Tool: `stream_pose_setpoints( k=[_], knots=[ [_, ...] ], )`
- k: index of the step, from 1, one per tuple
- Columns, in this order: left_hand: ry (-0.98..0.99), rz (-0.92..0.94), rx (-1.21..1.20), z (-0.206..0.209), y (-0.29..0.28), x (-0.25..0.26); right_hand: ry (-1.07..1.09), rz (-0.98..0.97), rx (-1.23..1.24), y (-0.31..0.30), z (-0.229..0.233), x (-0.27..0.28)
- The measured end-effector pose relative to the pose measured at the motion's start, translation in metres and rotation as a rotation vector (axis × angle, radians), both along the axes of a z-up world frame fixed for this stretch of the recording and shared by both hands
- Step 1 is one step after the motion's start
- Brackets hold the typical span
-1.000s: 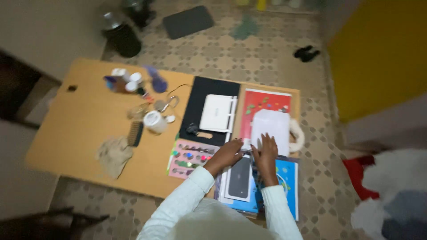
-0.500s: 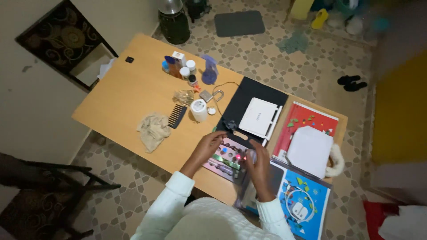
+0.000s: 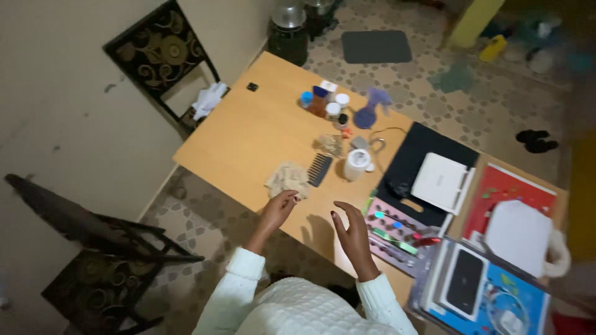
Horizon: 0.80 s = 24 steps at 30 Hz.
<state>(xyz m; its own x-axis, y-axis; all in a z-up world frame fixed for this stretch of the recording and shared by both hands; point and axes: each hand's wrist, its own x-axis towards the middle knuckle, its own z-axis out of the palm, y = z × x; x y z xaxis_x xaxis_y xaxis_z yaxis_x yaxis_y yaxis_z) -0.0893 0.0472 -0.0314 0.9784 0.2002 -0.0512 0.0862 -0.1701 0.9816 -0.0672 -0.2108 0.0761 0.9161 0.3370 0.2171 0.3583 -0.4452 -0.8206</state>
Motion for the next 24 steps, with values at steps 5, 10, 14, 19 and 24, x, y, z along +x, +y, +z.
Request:
stream_pose_setpoints(
  k=[5,10,14,19,24],
  knots=[
    [0.119,0.053,0.116,0.014,0.059,-0.024,0.029,-0.033,-0.048,0.057,-0.011,-0.011],
    [0.088,0.009,0.010,-0.024,0.097,-0.022,0.052,-0.075,-0.087,0.077,-0.020,-0.004],
    [0.050,0.018,-0.044,-0.057,0.109,-0.009,0.026,-0.082,-0.115,0.082,-0.033,0.013],
    [-0.006,0.066,0.075,-0.062,0.123,0.008,0.009,-0.056,-0.093,0.097,-0.066,0.048],
    [0.117,0.027,0.135,-0.024,0.142,0.030,0.149,-0.046,-0.101,0.123,-0.087,0.092]
  ],
)
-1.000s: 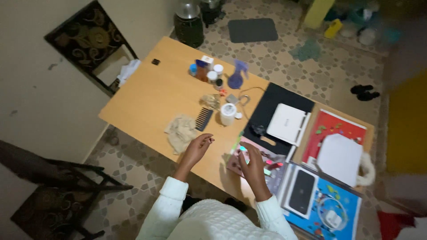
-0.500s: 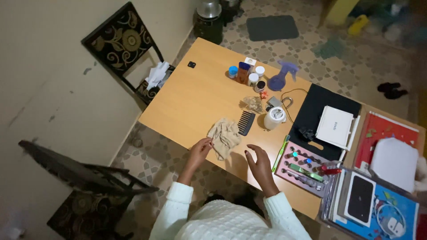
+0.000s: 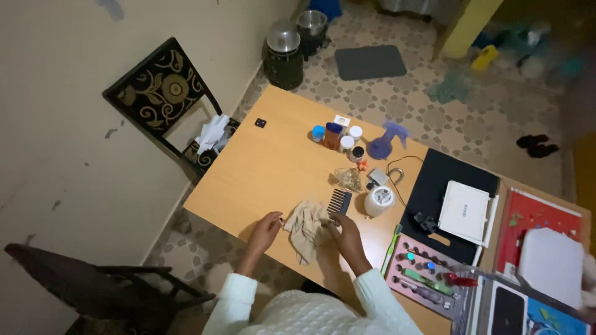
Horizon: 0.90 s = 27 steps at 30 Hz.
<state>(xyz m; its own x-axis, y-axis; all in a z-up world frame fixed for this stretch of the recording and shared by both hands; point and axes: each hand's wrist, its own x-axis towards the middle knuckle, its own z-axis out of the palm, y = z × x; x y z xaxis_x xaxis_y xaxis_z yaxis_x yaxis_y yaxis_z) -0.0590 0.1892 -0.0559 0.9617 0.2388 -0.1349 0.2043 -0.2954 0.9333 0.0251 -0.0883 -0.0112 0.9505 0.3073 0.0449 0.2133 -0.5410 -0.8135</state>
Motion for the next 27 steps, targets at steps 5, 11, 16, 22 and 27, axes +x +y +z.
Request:
stream_pose_setpoints(
  k=[5,11,16,22,27],
  knots=[
    [0.010,0.018,-0.042,-0.017,0.004,0.034,-0.072,0.204,0.305,0.018,-0.047,0.017],
    [0.107,-0.051,0.029,-0.052,-0.002,0.046,-0.062,0.469,-0.186,0.056,0.038,-0.019],
    [0.174,-0.135,0.070,-0.076,0.003,0.062,-0.166,0.456,-0.303,0.066,-0.020,-0.020],
    [0.124,-0.160,-0.073,-0.072,0.022,0.091,-0.185,0.344,-0.424,0.097,-0.047,-0.007],
    [-0.031,-0.295,0.034,-0.046,0.073,0.095,-0.247,-0.037,-0.480,0.154,-0.049,0.019]
  ],
)
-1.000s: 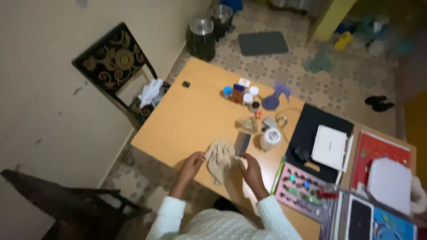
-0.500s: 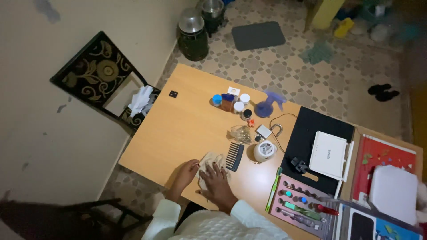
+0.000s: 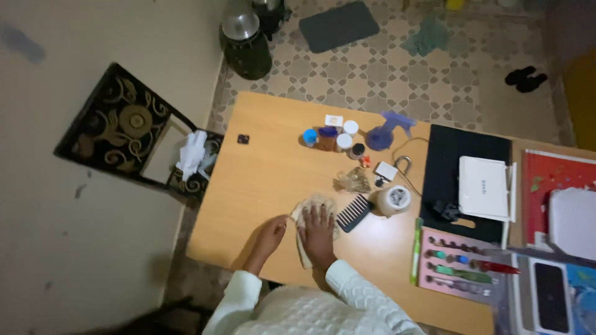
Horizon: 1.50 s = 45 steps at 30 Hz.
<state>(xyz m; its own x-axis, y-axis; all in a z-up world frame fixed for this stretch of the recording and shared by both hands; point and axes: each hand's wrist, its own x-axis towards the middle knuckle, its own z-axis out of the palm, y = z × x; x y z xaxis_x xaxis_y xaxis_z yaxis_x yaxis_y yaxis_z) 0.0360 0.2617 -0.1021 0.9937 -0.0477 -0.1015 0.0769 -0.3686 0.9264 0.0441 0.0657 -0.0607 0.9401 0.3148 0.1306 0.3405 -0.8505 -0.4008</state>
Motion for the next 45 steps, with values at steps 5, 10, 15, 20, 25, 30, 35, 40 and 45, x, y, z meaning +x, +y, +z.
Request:
stream_pose_setpoints(
  k=[5,10,15,20,25,30,35,40,45],
  knots=[
    [0.158,0.077,-0.002,-0.010,0.080,-0.017,-0.011,-0.329,-0.084,0.060,0.001,0.060],
    [0.188,0.068,0.032,0.025,0.146,-0.039,-0.066,-0.514,-0.039,0.118,-0.002,0.105],
    [0.187,0.066,0.064,0.015,0.195,-0.049,-0.204,-0.155,0.058,0.175,-0.026,0.106],
    [0.278,0.110,-0.015,0.033,0.196,-0.024,-0.011,0.233,0.150,0.196,0.008,0.039],
    [0.247,0.048,0.059,-0.011,0.184,-0.003,0.018,0.345,0.146,0.137,-0.003,-0.014],
    [0.244,0.018,-0.122,-0.011,0.144,0.016,0.084,0.027,0.104,0.056,0.008,-0.033],
    [0.194,-0.066,-0.041,-0.022,0.120,0.028,0.079,-0.218,0.132,0.041,0.012,-0.032],
    [0.186,-0.077,0.052,-0.018,0.089,0.030,0.101,-0.297,0.182,0.042,0.028,-0.028],
    [0.140,-0.112,0.174,-0.002,0.064,0.016,0.168,-0.197,0.321,0.028,0.040,-0.035]
  ],
)
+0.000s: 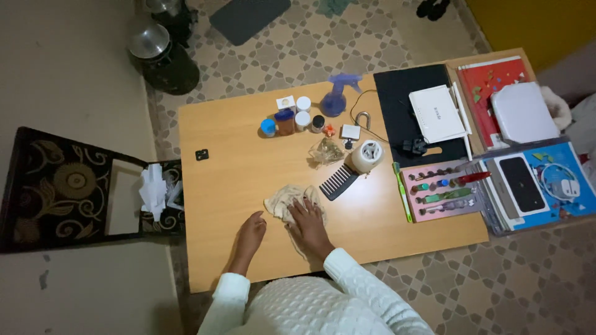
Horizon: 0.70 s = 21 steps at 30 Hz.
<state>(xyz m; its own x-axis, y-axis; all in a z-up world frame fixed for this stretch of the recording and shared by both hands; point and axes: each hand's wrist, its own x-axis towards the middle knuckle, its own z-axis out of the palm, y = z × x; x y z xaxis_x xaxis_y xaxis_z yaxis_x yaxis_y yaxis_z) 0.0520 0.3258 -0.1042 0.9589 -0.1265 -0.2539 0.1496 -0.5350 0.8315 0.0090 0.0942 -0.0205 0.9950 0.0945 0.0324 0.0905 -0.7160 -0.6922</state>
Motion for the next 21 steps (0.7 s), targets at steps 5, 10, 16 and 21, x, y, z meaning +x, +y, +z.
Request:
stream_pose_setpoints(
  k=[5,10,16,21],
  knots=[
    [-0.140,-0.040,0.179,-0.018,-0.005,0.004,0.019,0.053,0.032,-0.017,-0.021,0.004],
    [-0.324,-0.074,0.277,-0.033,-0.002,0.004,-0.050,0.159,-0.041,-0.032,0.001,0.005],
    [-0.323,-0.116,0.280,-0.034,-0.003,0.019,-0.148,0.208,-0.082,-0.041,-0.006,0.004],
    [-0.308,-0.103,0.282,-0.035,0.002,0.017,-0.068,-0.503,0.724,-0.059,0.051,-0.009]
  ],
)
